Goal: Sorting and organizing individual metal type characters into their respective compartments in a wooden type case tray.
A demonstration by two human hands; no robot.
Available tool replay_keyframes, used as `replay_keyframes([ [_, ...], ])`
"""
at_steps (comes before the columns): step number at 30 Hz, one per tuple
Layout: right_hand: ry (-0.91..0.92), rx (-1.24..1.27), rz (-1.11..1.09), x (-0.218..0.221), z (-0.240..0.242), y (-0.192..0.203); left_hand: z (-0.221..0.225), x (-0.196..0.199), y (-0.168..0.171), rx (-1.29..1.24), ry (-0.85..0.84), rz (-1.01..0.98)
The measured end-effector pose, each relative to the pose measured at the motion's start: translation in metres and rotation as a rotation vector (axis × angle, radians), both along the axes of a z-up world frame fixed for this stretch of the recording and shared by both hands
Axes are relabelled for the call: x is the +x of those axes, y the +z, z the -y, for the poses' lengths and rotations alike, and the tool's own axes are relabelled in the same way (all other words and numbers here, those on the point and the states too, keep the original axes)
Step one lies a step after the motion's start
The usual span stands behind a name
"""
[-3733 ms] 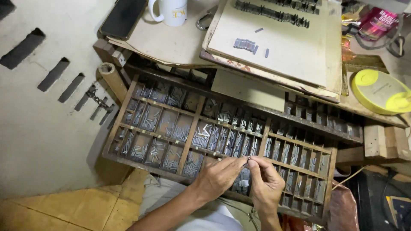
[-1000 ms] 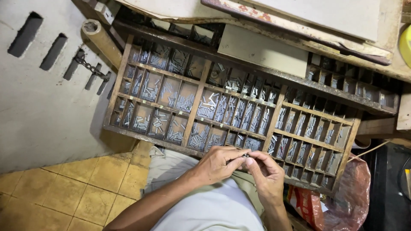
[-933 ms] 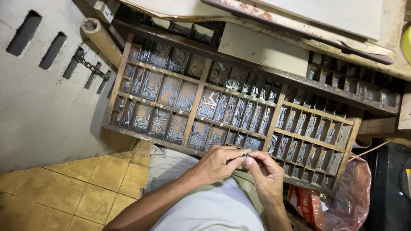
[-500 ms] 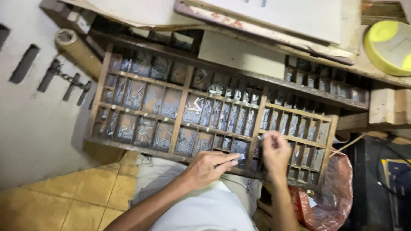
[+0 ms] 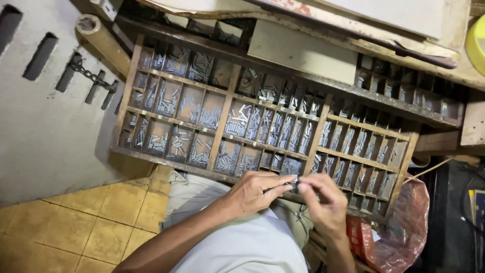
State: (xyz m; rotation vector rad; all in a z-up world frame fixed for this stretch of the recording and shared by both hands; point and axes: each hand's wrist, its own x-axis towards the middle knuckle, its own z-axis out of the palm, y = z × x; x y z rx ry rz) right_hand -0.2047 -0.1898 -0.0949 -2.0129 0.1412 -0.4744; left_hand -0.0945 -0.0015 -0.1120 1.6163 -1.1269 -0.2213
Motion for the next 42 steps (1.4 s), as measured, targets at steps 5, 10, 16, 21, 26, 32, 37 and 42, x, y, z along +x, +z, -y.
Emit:
replay_keyframes([
  [5, 0.073, 0.016, 0.040, 0.000, -0.020, 0.031, -0.003, 0.002, 0.022, -0.021, -0.056, -0.053],
  [10, 0.050, 0.061, 0.001, 0.000, -0.023, 0.032, -0.004, 0.000, 0.015, -0.007, -0.063, -0.036],
  [16, 0.084, 0.009, 0.068, 0.001, -0.022, 0.023, -0.001, -0.001, 0.014, -0.004, -0.070, -0.011],
  [21, 0.062, -0.030, 0.075, 0.004, -0.029, 0.023, -0.004, -0.002, 0.015, 0.000, -0.094, -0.045],
  [26, -0.057, 0.039, 0.027, -0.002, -0.032, 0.009, -0.008, -0.002, 0.015, 0.069, -0.149, -0.107],
  [32, -0.415, 0.156, -0.139, -0.015, 0.049, -0.031, -0.001, -0.004, 0.005, 0.081, -0.009, -0.116],
  [37, -0.748, -0.059, -0.141, -0.014, 0.146, -0.078, 0.001, -0.006, 0.004, 0.131, -0.005, -0.127],
  [42, -0.695, -0.269, -0.026, 0.002, 0.186, -0.101, 0.008, -0.005, 0.011, 0.008, 0.016, -0.037],
])
